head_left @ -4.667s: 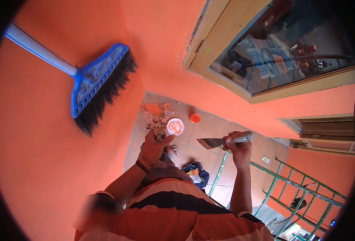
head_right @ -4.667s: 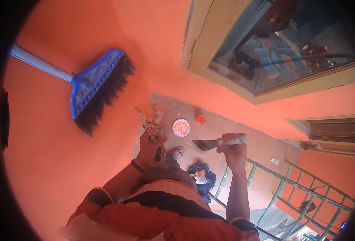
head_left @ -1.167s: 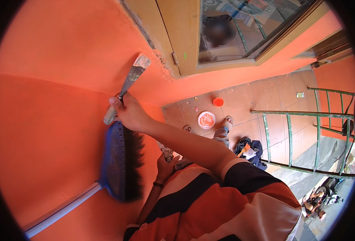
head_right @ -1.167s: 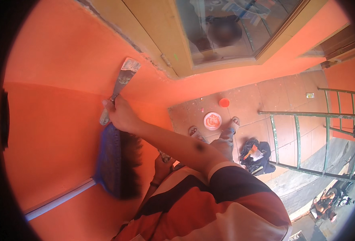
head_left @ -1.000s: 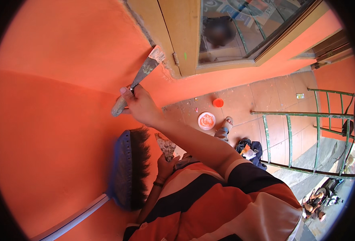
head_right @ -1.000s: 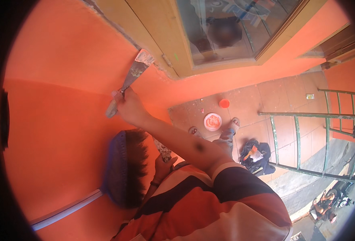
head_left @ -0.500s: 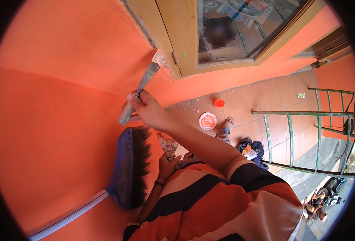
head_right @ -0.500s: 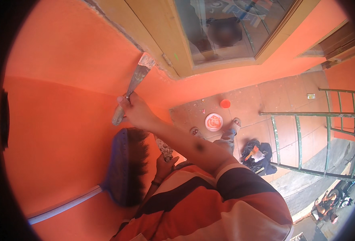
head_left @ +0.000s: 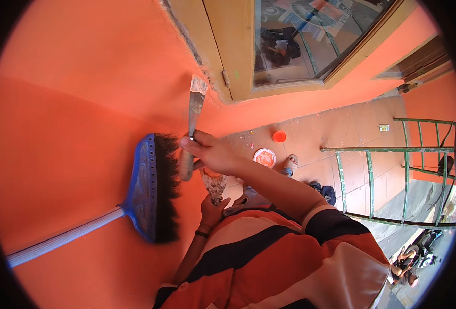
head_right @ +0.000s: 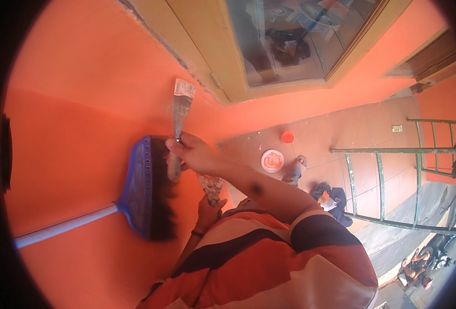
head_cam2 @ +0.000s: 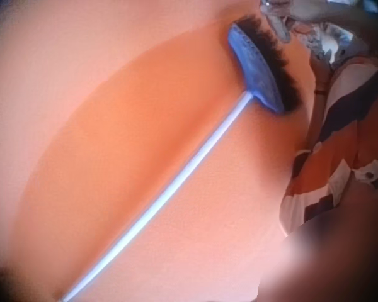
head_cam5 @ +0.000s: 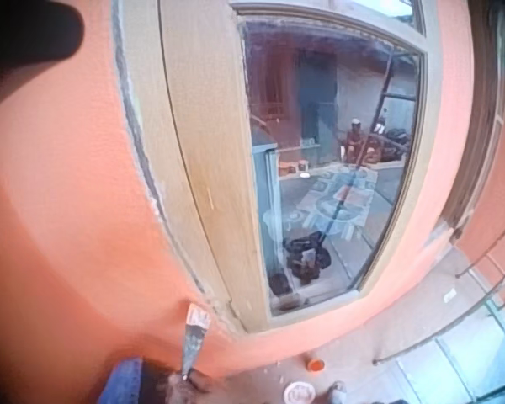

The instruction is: The person applies orange wall filler around a window frame using a putty knife and a hawk. They repeatedly scoop filler from the hawk and smooth it onto the wall surface.

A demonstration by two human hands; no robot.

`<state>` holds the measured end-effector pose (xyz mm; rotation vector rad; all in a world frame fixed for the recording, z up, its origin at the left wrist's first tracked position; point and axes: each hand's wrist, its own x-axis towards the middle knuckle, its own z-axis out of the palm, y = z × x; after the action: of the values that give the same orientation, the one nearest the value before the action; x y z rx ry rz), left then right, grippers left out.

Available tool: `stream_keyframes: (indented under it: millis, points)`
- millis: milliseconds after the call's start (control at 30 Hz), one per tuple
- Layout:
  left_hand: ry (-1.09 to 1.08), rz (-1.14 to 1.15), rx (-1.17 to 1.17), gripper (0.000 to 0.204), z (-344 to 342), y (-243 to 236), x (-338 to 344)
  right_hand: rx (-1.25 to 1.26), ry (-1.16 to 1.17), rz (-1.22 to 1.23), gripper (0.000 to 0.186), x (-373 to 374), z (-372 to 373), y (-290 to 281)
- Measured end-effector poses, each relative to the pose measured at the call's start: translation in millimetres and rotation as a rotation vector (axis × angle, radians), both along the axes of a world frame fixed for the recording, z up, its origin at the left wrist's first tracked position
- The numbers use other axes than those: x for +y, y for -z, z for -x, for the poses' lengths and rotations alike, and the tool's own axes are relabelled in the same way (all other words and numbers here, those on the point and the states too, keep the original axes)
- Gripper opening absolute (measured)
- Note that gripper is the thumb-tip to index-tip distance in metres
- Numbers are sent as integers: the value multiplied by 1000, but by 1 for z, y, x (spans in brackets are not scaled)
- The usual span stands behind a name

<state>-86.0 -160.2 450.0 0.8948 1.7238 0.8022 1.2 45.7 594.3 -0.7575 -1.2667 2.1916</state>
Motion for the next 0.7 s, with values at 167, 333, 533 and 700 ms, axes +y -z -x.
stream_keyframes:
  millis: [167,333,533,700]
  points:
    - [-85,-2,-166,27,-6,-40,26,449,-230,385,46,-9,-118,12]
    - [-102,-58,-395,24,-16,-68,50,803,-231,715,45,-26,-176,10]
    - [-44,-183,-623,22,-27,-111,56,761,-258,749,45,-44,-199,-2]
    - [22,-236,-693,21,-25,-134,59,31,-169,3,45,-16,-226,-43]
